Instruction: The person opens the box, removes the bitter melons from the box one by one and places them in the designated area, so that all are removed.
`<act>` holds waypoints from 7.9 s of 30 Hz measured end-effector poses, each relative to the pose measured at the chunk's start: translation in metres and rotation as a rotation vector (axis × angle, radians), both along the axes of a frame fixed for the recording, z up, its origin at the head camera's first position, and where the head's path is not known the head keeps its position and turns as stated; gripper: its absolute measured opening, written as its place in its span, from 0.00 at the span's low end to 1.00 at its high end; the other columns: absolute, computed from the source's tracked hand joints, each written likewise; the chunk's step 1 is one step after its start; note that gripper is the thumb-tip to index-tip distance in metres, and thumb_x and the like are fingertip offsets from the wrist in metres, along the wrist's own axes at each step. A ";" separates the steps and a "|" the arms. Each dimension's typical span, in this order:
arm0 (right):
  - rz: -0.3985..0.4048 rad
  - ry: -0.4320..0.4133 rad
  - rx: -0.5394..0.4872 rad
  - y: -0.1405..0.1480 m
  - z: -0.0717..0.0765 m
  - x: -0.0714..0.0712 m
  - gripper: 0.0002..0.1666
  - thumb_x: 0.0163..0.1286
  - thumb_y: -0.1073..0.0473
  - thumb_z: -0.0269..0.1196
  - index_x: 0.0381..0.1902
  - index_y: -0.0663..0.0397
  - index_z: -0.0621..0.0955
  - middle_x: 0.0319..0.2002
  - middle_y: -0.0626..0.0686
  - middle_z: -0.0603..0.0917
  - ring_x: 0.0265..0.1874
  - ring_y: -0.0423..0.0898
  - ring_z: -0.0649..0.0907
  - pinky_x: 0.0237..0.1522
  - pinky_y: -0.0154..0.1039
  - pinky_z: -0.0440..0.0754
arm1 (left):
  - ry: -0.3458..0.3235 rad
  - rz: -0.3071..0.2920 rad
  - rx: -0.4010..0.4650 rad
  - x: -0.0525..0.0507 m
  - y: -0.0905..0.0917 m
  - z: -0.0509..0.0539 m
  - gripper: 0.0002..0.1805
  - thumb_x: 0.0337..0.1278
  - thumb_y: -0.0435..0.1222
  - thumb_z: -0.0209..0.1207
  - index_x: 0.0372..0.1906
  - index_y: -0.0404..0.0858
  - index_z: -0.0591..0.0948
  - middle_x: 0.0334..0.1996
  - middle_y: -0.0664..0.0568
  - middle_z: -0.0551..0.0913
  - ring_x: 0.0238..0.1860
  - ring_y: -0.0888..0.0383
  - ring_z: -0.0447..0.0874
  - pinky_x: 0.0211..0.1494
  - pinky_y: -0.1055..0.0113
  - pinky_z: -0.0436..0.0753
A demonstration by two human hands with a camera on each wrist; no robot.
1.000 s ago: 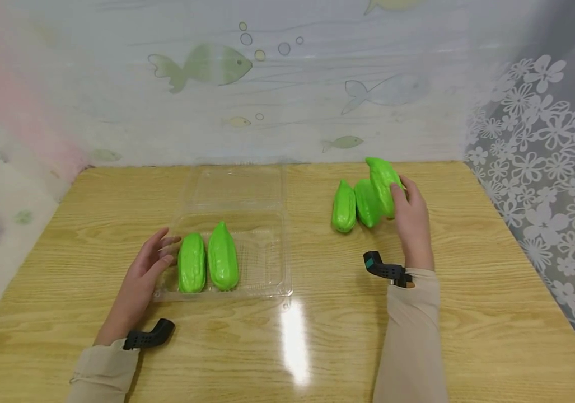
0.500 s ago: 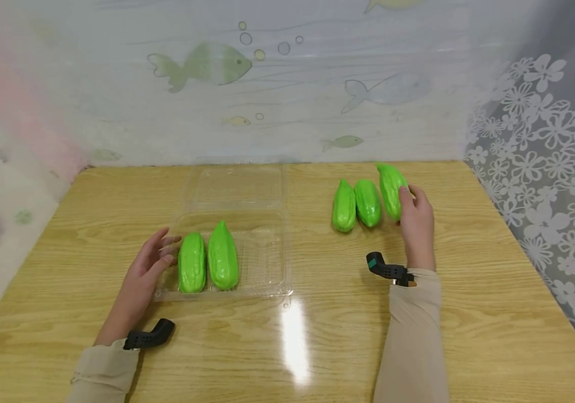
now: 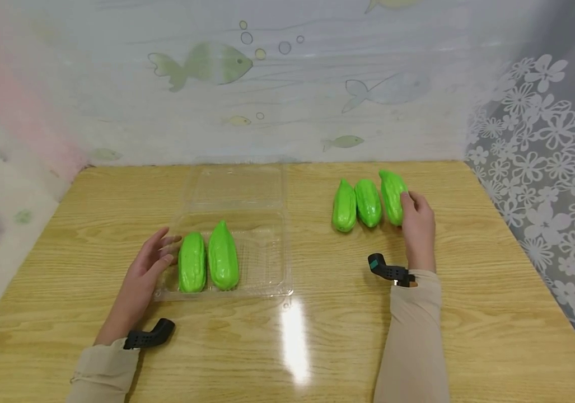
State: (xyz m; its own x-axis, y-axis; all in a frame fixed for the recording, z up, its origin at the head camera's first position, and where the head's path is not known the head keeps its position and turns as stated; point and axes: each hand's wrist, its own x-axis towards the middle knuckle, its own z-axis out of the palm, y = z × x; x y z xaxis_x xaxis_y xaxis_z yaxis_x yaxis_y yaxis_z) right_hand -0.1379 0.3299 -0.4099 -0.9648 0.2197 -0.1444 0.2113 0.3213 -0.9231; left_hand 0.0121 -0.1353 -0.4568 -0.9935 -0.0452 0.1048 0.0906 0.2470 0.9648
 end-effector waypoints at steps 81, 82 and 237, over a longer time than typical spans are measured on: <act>0.072 0.336 0.025 -0.043 0.030 0.008 0.18 0.68 0.53 0.50 0.52 0.50 0.75 0.35 0.48 0.81 0.30 0.42 0.80 0.30 0.32 0.76 | 0.006 0.006 0.007 0.012 0.007 0.004 0.28 0.66 0.39 0.45 0.68 0.48 0.53 0.61 0.48 0.63 0.61 0.51 0.61 0.54 0.79 0.66; 0.093 0.339 0.024 -0.046 0.032 0.009 0.18 0.68 0.53 0.50 0.52 0.50 0.75 0.36 0.49 0.81 0.31 0.43 0.80 0.30 0.33 0.76 | 0.006 0.006 0.006 0.011 0.007 0.004 0.28 0.66 0.39 0.45 0.68 0.48 0.53 0.61 0.49 0.63 0.61 0.51 0.61 0.54 0.80 0.66; 1.021 0.301 0.579 -0.216 0.020 0.084 0.43 0.58 0.41 0.59 0.67 0.25 0.51 0.59 0.52 0.60 0.32 0.42 0.76 0.28 0.32 0.76 | 0.020 -0.002 -0.050 0.007 0.004 0.002 0.28 0.66 0.36 0.45 0.68 0.54 0.53 0.64 0.54 0.60 0.60 0.50 0.62 0.54 0.79 0.66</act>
